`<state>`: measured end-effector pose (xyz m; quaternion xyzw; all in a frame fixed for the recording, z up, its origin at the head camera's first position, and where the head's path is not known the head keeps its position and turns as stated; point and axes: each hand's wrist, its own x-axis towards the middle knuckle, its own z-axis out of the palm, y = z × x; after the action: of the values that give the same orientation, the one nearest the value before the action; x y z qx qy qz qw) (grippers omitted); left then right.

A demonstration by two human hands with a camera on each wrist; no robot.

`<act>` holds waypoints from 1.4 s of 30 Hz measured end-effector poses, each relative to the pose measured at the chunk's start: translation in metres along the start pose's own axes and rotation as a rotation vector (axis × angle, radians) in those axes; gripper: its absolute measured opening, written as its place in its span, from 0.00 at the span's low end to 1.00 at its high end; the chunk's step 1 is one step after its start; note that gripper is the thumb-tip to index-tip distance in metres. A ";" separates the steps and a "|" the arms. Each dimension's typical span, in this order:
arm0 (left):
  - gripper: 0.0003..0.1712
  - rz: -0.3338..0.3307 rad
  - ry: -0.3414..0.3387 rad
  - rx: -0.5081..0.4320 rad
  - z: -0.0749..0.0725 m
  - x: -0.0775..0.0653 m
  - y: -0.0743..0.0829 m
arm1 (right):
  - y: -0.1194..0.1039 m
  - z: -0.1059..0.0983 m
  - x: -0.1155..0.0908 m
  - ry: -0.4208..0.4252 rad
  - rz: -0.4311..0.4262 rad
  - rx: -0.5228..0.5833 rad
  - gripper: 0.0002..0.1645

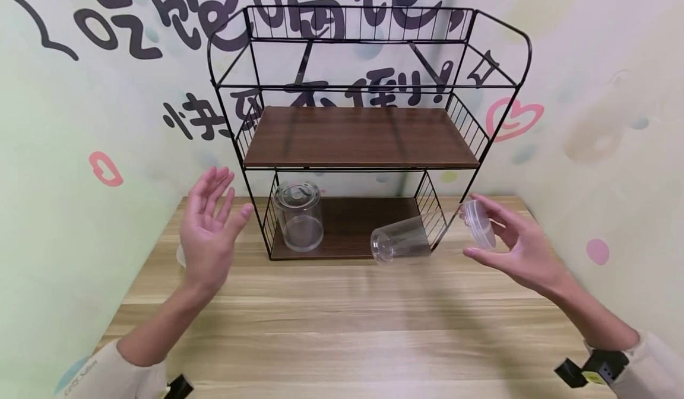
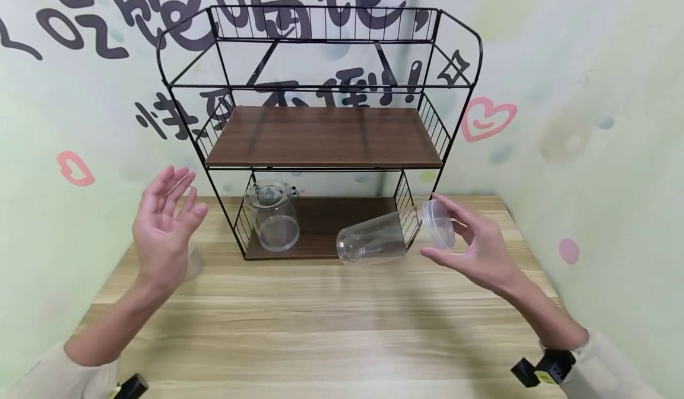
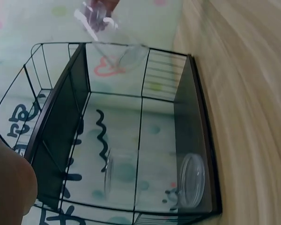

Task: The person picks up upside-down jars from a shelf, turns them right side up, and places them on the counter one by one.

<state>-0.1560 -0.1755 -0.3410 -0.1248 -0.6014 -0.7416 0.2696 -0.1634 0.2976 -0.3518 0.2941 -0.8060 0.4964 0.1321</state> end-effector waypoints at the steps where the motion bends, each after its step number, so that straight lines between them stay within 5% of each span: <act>1: 0.45 -0.002 -0.004 0.009 -0.002 0.004 0.001 | -0.001 -0.003 -0.001 -0.005 0.011 -0.045 0.60; 11: 0.45 -0.021 -0.098 0.081 -0.017 0.044 0.001 | -0.001 -0.025 0.000 -0.062 0.021 -0.273 0.59; 23: 0.53 -0.148 -0.218 0.209 -0.015 0.080 0.003 | 0.016 -0.049 -0.004 -0.148 -0.068 -0.535 0.57; 42: 0.56 -0.183 -0.305 0.408 -0.007 0.106 0.002 | 0.039 -0.068 -0.001 -0.234 -0.032 -0.738 0.53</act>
<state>-0.2411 -0.2093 -0.2869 -0.1234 -0.7809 -0.5990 0.1272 -0.1921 0.3710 -0.3481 0.2940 -0.9354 0.1337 0.1439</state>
